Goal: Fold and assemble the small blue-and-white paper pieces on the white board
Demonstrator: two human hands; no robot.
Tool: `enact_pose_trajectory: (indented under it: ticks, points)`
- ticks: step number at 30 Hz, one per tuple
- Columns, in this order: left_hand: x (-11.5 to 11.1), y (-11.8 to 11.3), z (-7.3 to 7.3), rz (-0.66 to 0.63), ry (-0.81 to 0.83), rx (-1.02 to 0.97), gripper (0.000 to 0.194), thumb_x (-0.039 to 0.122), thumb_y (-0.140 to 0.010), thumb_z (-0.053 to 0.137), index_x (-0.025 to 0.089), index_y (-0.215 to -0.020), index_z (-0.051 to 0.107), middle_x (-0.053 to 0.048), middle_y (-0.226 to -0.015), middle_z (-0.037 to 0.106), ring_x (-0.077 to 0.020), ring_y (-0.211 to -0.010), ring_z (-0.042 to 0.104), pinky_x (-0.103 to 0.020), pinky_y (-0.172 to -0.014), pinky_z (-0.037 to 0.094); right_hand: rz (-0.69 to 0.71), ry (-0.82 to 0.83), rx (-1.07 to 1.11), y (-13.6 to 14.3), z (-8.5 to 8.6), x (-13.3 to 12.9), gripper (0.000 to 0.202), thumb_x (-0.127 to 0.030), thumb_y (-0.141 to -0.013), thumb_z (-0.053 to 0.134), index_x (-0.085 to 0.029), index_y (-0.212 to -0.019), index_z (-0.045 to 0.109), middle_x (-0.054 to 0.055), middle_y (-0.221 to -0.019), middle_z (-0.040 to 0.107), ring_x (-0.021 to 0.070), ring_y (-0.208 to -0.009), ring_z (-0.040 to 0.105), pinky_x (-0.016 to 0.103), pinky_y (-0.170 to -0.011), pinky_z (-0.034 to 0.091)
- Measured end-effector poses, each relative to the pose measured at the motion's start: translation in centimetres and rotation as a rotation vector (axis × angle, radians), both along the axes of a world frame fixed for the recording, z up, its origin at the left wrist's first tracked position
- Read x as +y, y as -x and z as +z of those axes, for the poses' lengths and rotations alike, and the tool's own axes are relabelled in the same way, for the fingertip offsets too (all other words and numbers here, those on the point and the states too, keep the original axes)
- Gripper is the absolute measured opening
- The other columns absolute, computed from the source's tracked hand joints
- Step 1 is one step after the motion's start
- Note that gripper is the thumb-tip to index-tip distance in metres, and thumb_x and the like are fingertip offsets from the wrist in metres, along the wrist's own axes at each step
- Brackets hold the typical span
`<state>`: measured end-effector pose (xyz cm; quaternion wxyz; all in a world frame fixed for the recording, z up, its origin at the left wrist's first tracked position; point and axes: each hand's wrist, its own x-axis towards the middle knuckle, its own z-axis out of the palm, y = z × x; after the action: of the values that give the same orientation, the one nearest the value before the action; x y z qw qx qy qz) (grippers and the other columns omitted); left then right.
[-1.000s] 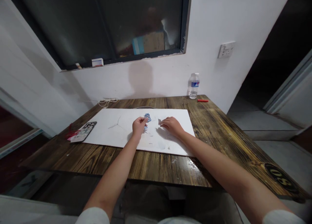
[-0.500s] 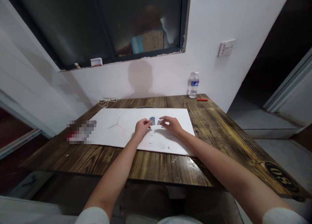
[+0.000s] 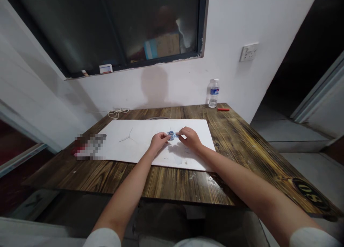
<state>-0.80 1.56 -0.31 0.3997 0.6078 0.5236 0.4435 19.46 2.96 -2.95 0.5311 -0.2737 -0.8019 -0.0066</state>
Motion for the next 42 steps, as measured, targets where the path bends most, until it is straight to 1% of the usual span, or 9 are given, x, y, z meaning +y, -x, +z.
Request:
enact_pose_trajectory:
  ticks: [5, 10, 14, 20, 24, 27, 29, 36, 42]
  points:
    - [-0.5, -0.2, 0.4, -0.063, 0.01, 0.014, 0.037, 0.051, -0.063, 0.079, 0.019, -0.066, 0.062, -0.002, -0.061, 0.066, -0.0151, -0.055, 0.06, -0.024, -0.05, 0.04, -0.086, -0.069, -0.184, 0.1, 0.5, -0.5, 0.015, -0.017, -0.091, 0.053, -0.02, -0.087, 0.066, 0.007, -0.081, 0.07, 0.0196, -0.075, 0.056, 0.033, -0.07, 0.04]
    - [-0.7, -0.2, 0.7, -0.123, 0.028, -0.015, 0.039, 0.053, -0.062, 0.079, 0.018, -0.065, 0.061, -0.001, -0.054, 0.063, -0.0103, -0.044, 0.048, -0.022, -0.044, 0.033, -0.089, -0.068, -0.35, 0.0, 0.8, -0.7, 0.02, -0.022, -0.096, 0.049, -0.02, -0.098, 0.068, 0.008, -0.088, 0.07, 0.0206, -0.083, 0.055, 0.034, -0.073, 0.036]
    - [-0.8, -0.1, 0.8, -0.13, 0.029, -0.045, 0.042, 0.055, -0.06, 0.079, 0.018, -0.065, 0.061, -0.002, -0.055, 0.063, -0.0096, -0.044, 0.047, -0.021, -0.045, 0.032, -0.117, -0.08, -0.396, 0.0, 1.0, -0.9, 0.022, -0.023, -0.098, 0.047, -0.02, -0.102, 0.069, 0.008, -0.089, 0.07, 0.0206, -0.083, 0.054, 0.035, -0.073, 0.034]
    - [-1.1, -0.2, 1.0, -0.136, 0.042, -0.037, 0.039, 0.053, -0.063, 0.079, 0.018, -0.066, 0.062, -0.001, -0.057, 0.063, -0.0092, -0.046, 0.045, -0.022, -0.046, 0.031, -0.182, -0.107, -0.407, -0.3, 1.0, -0.8, 0.024, -0.023, -0.099, 0.048, -0.02, -0.105, 0.071, 0.008, -0.087, 0.07, 0.0209, -0.08, 0.052, 0.035, -0.071, 0.032]
    - [-1.1, -0.2, 1.1, -0.136, 0.048, -0.049, 0.037, 0.051, -0.064, 0.079, 0.018, -0.067, 0.062, -0.001, -0.058, 0.064, -0.0094, -0.047, 0.047, -0.021, -0.047, 0.031, -0.145, -0.124, -0.419, -0.3, 0.9, -0.6, 0.025, -0.023, -0.099, 0.047, -0.021, -0.109, 0.07, 0.007, -0.089, 0.071, 0.0206, -0.081, 0.052, 0.035, -0.073, 0.033]
    - [-0.9, -0.1, 1.0, -0.132, 0.032, -0.063, 0.038, 0.052, -0.063, 0.079, 0.018, -0.067, 0.062, -0.002, -0.058, 0.064, -0.011, -0.051, 0.051, -0.022, -0.049, 0.035, -0.088, -0.112, -0.43, -0.2, 0.8, -0.5, 0.026, -0.026, -0.1, 0.047, -0.023, -0.115, 0.069, 0.008, -0.091, 0.07, 0.0203, -0.084, 0.054, 0.035, -0.074, 0.034]
    - [-0.8, 0.0, 1.0, -0.125, 0.014, -0.078, 0.039, 0.053, -0.061, 0.079, 0.018, -0.067, 0.062, -0.002, -0.059, 0.064, -0.0127, -0.054, 0.055, -0.023, -0.051, 0.037, -0.081, -0.097, -0.428, -0.1, 0.7, -0.4, 0.027, -0.029, -0.1, 0.049, -0.024, -0.119, 0.067, 0.008, -0.094, 0.07, 0.0205, -0.086, 0.054, 0.035, -0.074, 0.035]
    - [-0.9, -0.1, 1.4, -0.081, 0.023, -0.143, 0.037, 0.05, -0.06, 0.078, 0.018, -0.066, 0.059, -0.002, -0.064, 0.064, -0.0147, -0.059, 0.062, -0.023, -0.052, 0.037, -0.052, -0.071, -0.456, -0.1, 1.0, -0.9, 0.04, -0.04, -0.097, 0.053, -0.026, -0.134, 0.057, 0.012, -0.113, 0.066, 0.0241, -0.099, 0.056, 0.038, -0.082, 0.039]
    - [-0.8, 0.0, 1.4, -0.053, 0.015, -0.168, 0.036, 0.048, -0.06, 0.077, 0.019, -0.066, 0.057, 0.0, -0.062, 0.062, -0.0149, -0.057, 0.063, -0.022, -0.051, 0.037, -0.005, -0.069, -0.455, 0.1, 1.0, -1.1, 0.042, -0.039, -0.099, 0.049, -0.025, -0.138, 0.053, 0.014, -0.126, 0.062, 0.0253, -0.107, 0.056, 0.041, -0.088, 0.043]
